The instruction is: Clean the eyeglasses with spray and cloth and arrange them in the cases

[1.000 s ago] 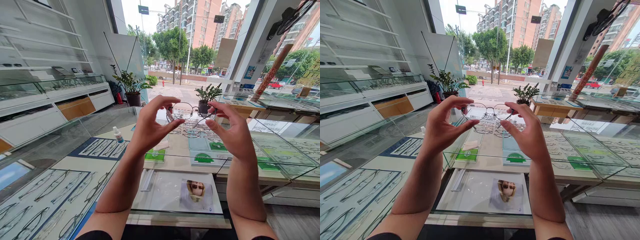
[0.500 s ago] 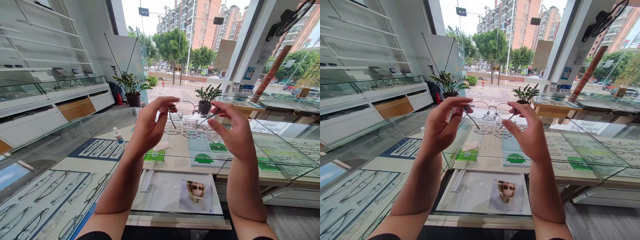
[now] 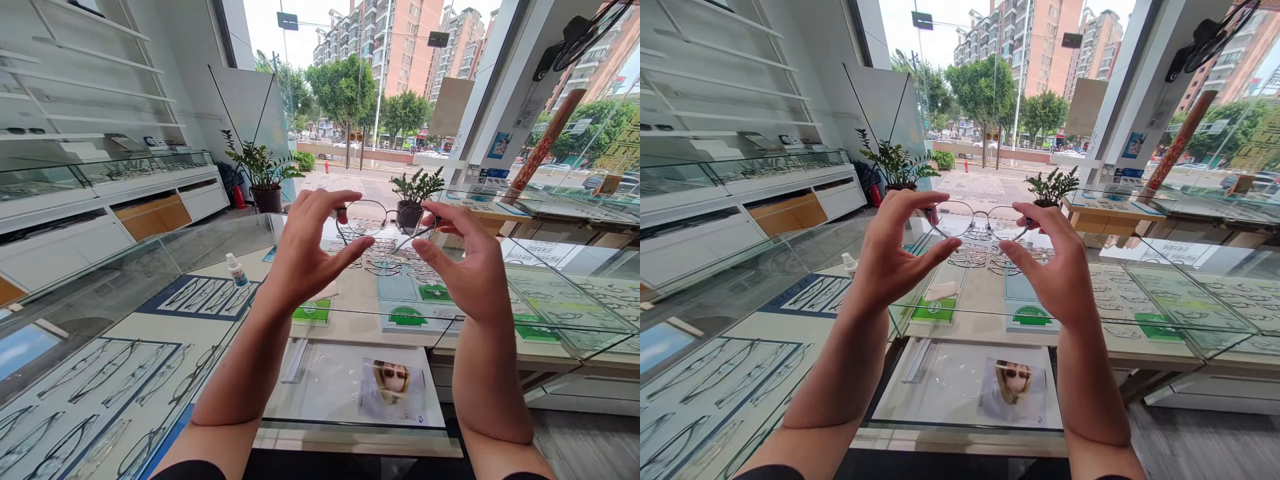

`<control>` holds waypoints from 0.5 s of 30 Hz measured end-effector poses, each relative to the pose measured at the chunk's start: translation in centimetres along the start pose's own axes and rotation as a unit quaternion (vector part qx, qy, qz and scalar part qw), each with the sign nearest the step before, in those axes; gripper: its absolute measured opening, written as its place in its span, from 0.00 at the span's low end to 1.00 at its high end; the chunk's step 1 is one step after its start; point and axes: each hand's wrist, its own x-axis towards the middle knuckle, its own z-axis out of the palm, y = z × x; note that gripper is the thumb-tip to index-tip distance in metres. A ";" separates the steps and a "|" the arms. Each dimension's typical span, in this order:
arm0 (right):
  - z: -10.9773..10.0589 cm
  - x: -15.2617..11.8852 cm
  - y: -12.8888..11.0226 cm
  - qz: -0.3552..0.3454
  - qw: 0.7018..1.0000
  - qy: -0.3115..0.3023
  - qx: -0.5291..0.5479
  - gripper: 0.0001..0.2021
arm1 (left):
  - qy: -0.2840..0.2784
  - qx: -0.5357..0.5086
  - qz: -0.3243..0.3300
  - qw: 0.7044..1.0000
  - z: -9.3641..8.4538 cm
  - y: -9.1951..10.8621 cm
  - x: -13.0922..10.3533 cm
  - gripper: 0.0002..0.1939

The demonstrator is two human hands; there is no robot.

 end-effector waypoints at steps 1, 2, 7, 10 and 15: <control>0.0 0.0 0.0 0.000 1.000 0.000 0.001 0.22 | 0.001 0.000 0.000 1.000 0.0 0.0 0.0 0.27; 0.0 0.0 -0.1 0.001 1.000 0.000 0.003 0.22 | 0.002 -0.001 0.000 1.000 0.1 -0.1 0.0 0.27; 0.1 0.0 0.0 0.013 1.000 -0.014 0.016 0.22 | 0.000 -0.005 -0.012 1.000 -0.1 0.1 0.0 0.29; 0.1 0.1 0.2 0.021 0.999 -0.028 0.019 0.22 | -0.001 -0.008 -0.017 1.000 -0.2 0.3 0.0 0.29; 0.2 0.1 0.5 0.024 0.999 -0.033 0.018 0.23 | 0.001 -0.014 -0.025 1.000 -0.1 0.4 0.0 0.29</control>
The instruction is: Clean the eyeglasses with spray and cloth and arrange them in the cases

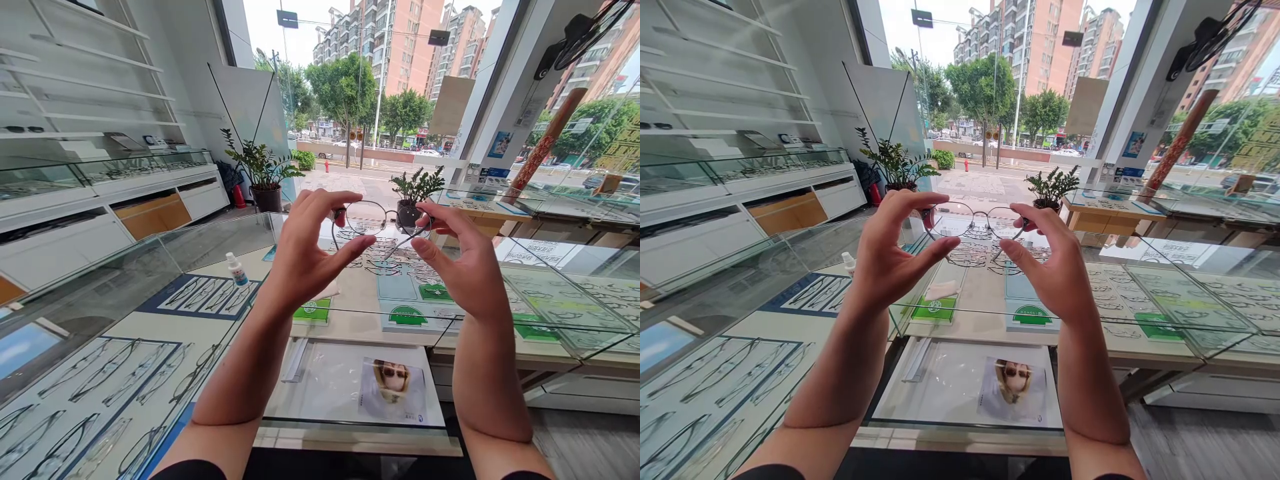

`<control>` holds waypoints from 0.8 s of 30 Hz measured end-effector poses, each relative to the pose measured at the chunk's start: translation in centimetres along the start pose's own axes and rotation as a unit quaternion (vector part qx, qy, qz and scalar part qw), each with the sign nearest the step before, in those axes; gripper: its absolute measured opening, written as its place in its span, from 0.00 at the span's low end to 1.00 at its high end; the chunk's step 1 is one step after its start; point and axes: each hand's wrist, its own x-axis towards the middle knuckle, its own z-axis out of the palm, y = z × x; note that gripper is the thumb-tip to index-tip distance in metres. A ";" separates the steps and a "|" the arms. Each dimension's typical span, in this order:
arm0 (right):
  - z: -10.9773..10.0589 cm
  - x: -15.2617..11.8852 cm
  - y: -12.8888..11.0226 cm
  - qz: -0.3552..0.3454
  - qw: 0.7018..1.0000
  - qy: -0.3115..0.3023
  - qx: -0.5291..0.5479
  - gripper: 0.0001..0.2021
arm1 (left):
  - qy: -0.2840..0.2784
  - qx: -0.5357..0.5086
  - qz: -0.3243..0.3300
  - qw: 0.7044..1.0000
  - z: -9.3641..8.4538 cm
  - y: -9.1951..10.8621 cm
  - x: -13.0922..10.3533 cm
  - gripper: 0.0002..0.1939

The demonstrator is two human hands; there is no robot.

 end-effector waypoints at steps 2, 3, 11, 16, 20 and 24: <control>0.1 0.0 0.0 -0.006 1.000 0.007 -0.002 0.23 | 0.002 -0.010 0.001 1.000 0.0 -0.1 0.0 0.28; 0.1 0.0 -0.1 -0.010 1.000 0.012 -0.004 0.23 | 0.002 -0.017 0.001 1.000 0.0 -0.1 0.0 0.28; 0.5 0.0 -0.6 -0.042 0.997 0.048 -0.041 0.21 | 0.000 -0.042 -0.020 0.999 0.3 -1.4 0.1 0.28; 1.0 0.1 -0.8 -0.056 0.996 0.065 -0.037 0.21 | -0.014 -0.076 -0.034 0.996 0.5 -2.1 0.2 0.27; 1.2 0.0 -0.7 -0.052 0.996 0.072 -0.030 0.21 | -0.012 -0.094 -0.034 0.995 0.7 -2.4 0.3 0.27; 1.3 0.0 -0.8 -0.040 0.996 0.074 -0.031 0.22 | -0.021 -0.105 -0.039 0.993 0.8 -2.5 0.3 0.29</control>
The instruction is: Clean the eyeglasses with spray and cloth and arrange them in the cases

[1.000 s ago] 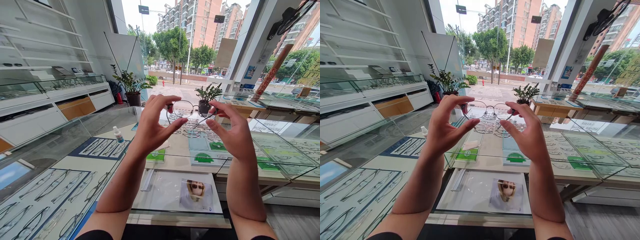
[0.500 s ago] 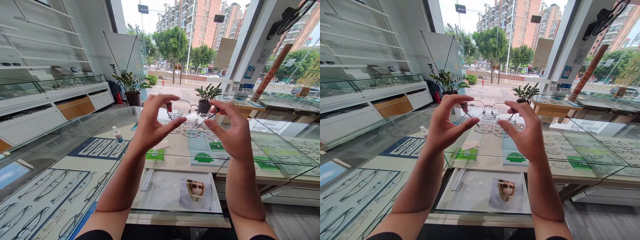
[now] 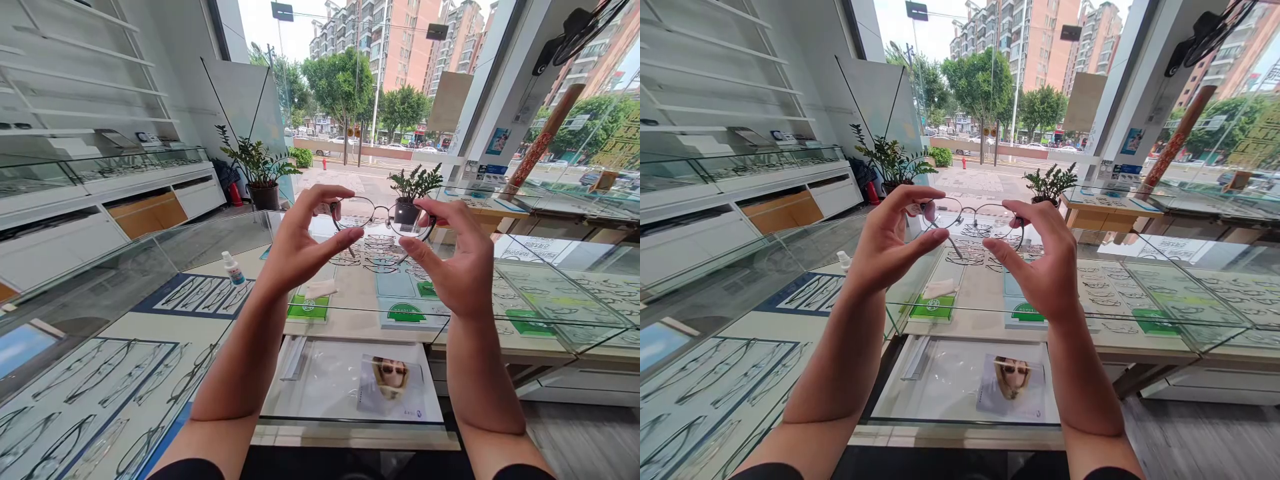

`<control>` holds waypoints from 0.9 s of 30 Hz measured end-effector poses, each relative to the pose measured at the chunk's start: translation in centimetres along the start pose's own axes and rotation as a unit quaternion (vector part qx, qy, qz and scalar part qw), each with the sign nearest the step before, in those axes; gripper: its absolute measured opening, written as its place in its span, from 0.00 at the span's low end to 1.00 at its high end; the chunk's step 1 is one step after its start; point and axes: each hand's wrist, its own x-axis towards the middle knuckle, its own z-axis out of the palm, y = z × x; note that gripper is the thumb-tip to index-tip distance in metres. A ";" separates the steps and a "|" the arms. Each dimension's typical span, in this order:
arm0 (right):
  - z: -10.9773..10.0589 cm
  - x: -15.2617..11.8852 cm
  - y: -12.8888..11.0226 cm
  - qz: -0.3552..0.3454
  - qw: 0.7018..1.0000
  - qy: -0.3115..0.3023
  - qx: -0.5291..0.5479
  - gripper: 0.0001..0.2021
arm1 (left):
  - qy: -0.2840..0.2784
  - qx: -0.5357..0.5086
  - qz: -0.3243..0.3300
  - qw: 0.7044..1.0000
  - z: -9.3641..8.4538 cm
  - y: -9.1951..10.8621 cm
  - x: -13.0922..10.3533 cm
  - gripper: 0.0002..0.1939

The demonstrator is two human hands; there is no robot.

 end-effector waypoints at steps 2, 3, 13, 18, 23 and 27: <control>0.0 0.0 -0.1 0.000 1.000 0.003 -0.002 0.22 | -0.004 -0.003 0.001 1.000 0.0 -0.1 0.0 0.28; 0.1 0.0 -0.1 -0.003 1.000 0.005 -0.003 0.22 | -0.004 -0.004 0.003 1.000 0.0 -0.1 0.0 0.28; -0.3 0.1 0.3 -0.004 1.000 -0.027 -0.013 0.22 | 0.036 0.028 0.010 0.999 0.0 0.7 -0.2 0.29; -0.7 0.3 0.7 0.006 0.999 -0.052 0.006 0.22 | 0.044 0.061 0.014 0.997 -0.1 1.6 -0.4 0.28; -0.8 0.3 0.8 0.012 0.998 -0.059 0.003 0.22 | 0.044 0.076 0.018 0.996 -0.1 1.8 -0.5 0.28; -0.8 0.3 0.8 0.013 0.998 -0.063 0.000 0.23 | 0.043 0.084 0.021 0.995 -0.1 1.9 -0.5 0.28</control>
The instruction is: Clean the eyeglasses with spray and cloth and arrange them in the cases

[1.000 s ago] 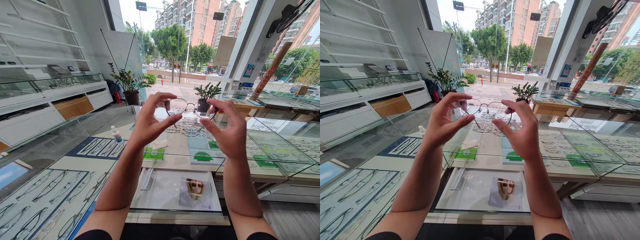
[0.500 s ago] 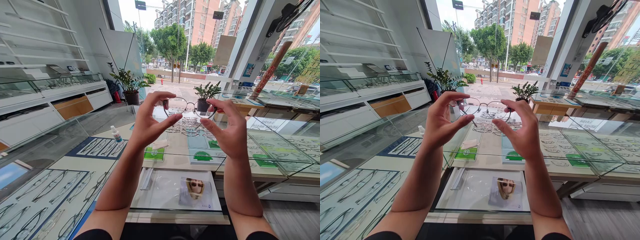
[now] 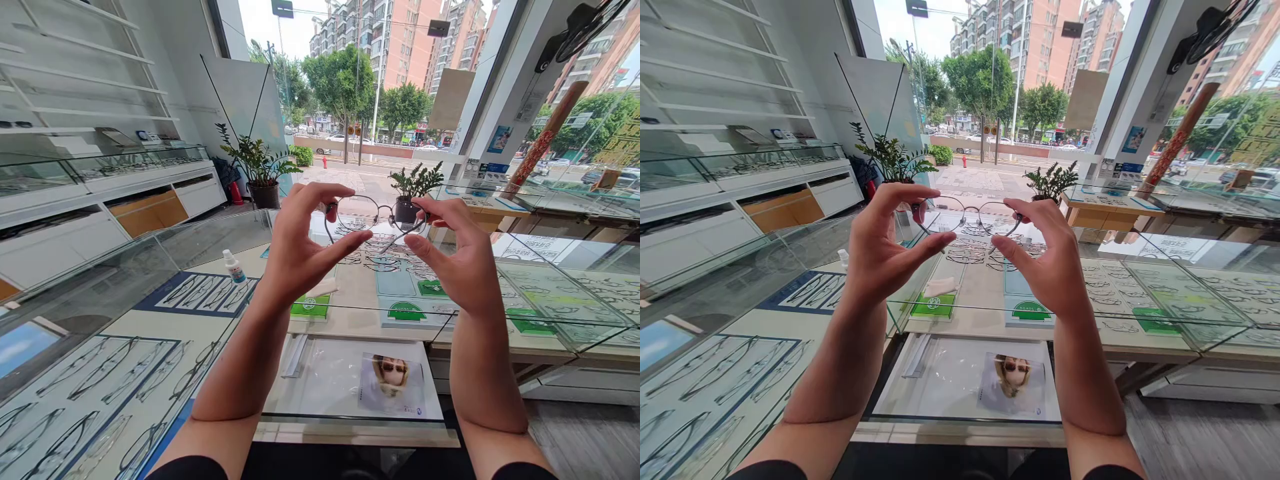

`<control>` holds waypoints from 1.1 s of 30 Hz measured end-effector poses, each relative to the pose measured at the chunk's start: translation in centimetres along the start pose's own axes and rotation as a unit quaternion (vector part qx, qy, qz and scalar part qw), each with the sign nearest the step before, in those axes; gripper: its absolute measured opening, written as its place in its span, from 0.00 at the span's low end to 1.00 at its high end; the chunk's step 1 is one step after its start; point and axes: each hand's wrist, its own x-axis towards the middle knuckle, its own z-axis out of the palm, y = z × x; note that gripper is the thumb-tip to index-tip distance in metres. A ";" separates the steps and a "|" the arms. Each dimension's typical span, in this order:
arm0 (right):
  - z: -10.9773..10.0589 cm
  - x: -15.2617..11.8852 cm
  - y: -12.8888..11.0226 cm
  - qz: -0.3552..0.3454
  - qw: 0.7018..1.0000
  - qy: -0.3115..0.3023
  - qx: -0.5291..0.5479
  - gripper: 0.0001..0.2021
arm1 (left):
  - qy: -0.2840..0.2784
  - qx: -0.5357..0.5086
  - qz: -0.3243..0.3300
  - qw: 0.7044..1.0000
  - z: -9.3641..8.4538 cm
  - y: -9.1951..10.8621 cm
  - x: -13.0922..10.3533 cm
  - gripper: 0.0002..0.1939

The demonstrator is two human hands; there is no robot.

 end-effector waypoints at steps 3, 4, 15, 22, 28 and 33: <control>0.0 0.0 0.0 0.001 1.000 -0.005 0.001 0.22 | 0.005 -0.002 -0.004 1.000 0.0 0.1 -0.1 0.28; 0.0 0.0 0.0 0.000 1.000 -0.005 0.002 0.22 | 0.008 -0.003 -0.006 1.000 0.0 0.1 -0.1 0.28; 0.1 0.0 -0.1 0.007 1.000 -0.007 0.009 0.23 | 0.009 0.013 0.001 1.000 0.1 0.2 -0.1 0.29; 0.2 -0.1 0.2 0.013 1.000 -0.008 0.023 0.22 | 0.019 0.008 0.016 1.000 0.0 0.4 0.0 0.30; 0.2 -0.1 0.2 0.009 1.000 -0.001 0.016 0.21 | 0.020 -0.007 0.015 1.000 0.1 -0.2 0.1 0.29; 0.3 0.0 0.1 -0.005 1.000 0.016 0.014 0.19 | 0.004 -0.054 0.001 0.999 0.5 -1.2 0.4 0.27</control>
